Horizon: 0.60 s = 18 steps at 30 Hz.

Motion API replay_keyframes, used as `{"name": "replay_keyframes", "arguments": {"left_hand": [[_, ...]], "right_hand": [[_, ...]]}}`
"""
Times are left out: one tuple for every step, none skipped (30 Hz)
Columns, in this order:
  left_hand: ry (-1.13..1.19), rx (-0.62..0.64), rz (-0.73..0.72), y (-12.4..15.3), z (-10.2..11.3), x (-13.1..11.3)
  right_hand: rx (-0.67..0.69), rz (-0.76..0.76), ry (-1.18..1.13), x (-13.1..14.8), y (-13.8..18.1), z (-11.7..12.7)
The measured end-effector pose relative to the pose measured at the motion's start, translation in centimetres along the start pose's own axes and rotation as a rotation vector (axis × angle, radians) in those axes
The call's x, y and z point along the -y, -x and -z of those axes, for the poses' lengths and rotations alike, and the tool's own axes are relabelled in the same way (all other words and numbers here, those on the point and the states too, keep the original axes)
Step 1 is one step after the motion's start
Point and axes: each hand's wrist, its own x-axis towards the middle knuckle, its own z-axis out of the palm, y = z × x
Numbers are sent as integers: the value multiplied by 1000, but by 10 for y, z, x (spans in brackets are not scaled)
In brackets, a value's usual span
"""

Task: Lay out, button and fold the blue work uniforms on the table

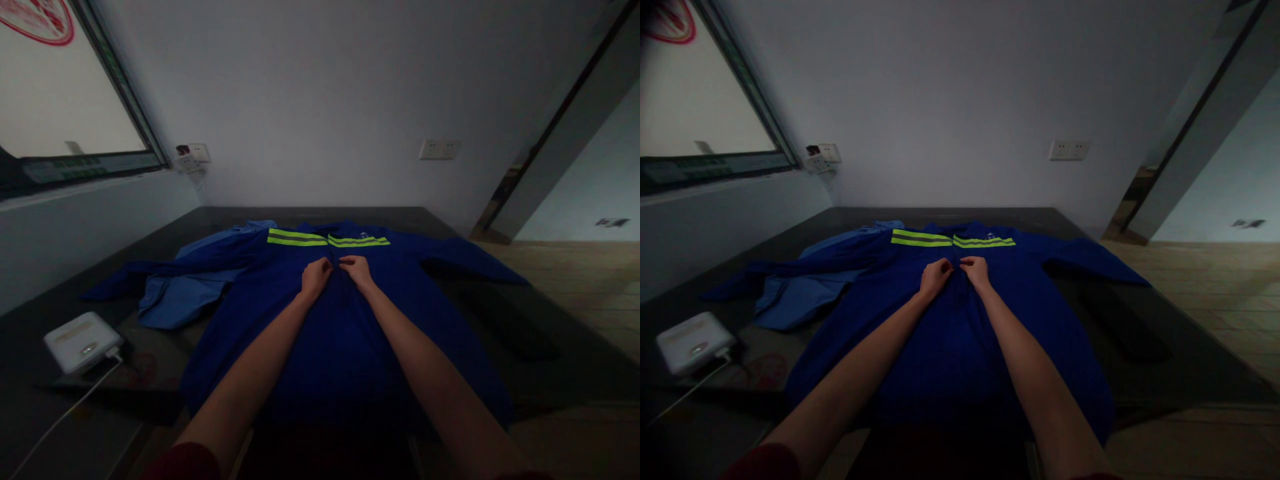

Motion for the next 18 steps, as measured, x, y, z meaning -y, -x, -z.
{"name": "replay_keyframes", "arguments": {"left_hand": [[3,-1,-7,-1,0,0],[7,-2,-17,-1,0,0],[11,-4,-28,-1,-1,-1],[14,-3,-35,-2,0,-1],[16,0,-39,-2,0,-1],[16,3,-40,-2,0,-1],[16,6,-42,-2,0,-1],[16,6,-47,-1,1,-1],[15,4,-53,-1,1,-1],[14,1,-55,-1,1,-1],[13,-4,-52,-1,1,-1],[11,-8,-43,-1,0,-1],[11,-11,-32,-1,0,-1],[12,-15,-20,-1,0,-1],[15,-19,-14,-1,-1,0],[20,-24,-9,-1,-1,1],[28,-29,-8,-2,-1,1],[41,-37,-9,-2,-2,2]], "right_hand": [[-8,8,12,1,1,0],[-17,19,26,3,3,-1],[-23,31,40,5,4,-2],[-28,44,54,7,6,-2],[-30,56,69,9,8,-3],[-31,68,85,11,9,-4],[-32,78,101,12,11,-4],[-32,88,116,13,12,-5],[-32,98,130,15,14,-5],[-32,106,142,15,15,-5],[-29,114,151,16,16,-5],[-23,121,158,17,17,-5],[-16,127,161,18,18,-5],[-8,133,163,18,19,-5],[2,137,162,19,19,-4],[10,140,159,20,19,-4],[19,142,154,20,19,-4],[27,142,147,20,19,-4]]}}
